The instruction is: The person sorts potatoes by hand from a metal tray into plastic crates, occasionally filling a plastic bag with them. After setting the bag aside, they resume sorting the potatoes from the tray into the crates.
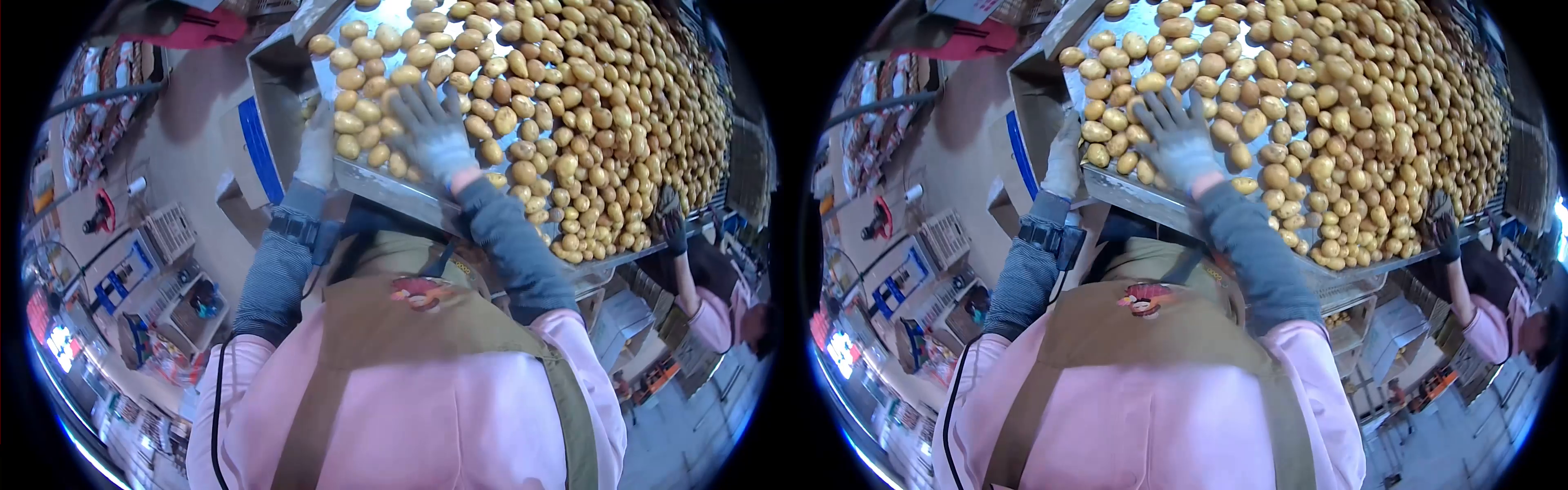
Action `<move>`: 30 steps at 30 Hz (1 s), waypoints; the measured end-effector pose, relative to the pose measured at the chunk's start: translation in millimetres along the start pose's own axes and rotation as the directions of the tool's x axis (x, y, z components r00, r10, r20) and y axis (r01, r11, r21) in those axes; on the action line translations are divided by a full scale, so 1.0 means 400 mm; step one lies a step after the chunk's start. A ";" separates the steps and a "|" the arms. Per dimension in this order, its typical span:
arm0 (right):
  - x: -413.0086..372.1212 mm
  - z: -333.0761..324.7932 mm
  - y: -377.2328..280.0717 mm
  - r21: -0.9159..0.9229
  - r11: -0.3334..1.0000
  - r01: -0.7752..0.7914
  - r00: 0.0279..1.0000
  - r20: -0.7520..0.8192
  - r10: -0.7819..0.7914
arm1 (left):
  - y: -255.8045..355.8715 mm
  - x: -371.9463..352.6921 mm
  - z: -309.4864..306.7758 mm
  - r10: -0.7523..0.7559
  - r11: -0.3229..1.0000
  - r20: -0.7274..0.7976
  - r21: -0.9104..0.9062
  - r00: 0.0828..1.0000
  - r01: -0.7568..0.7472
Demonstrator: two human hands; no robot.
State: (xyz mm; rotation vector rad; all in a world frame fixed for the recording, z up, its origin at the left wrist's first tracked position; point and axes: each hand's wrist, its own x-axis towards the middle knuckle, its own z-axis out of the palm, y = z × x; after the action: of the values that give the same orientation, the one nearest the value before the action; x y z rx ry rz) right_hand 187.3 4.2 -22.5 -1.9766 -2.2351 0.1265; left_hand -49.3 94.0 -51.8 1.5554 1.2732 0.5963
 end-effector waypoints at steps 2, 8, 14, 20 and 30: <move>0.125 0.021 0.031 -0.066 0.998 -0.018 1.000 0.013 0.019 | 0.059 0.029 -0.011 -0.375 0.679 0.153 -0.627 0.914 0.383; 0.331 0.031 0.094 0.049 0.962 -0.270 0.960 0.084 0.266 | 0.077 0.174 -0.046 -0.334 0.775 0.161 -0.514 0.929 0.368; 0.042 0.003 -0.118 0.231 0.973 0.024 0.992 0.117 -0.052 | 0.028 0.217 -0.017 -0.293 0.923 0.054 -0.243 0.955 0.297; -0.159 -0.033 -0.010 0.047 0.929 -0.367 0.928 0.087 0.362 | -0.009 0.135 -0.034 0.214 0.850 -0.041 0.500 0.976 -0.166; 0.137 -0.008 0.343 -0.239 0.754 -0.611 0.782 -0.329 0.530 | 0.158 0.308 0.056 0.073 0.523 0.465 0.736 0.883 -0.431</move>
State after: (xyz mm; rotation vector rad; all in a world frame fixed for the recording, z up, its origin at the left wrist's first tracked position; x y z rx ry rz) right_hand 315.8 75.7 -38.9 -2.6390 -1.4975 -0.4382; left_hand 36.6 202.3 -28.9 2.5425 1.0448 -0.2381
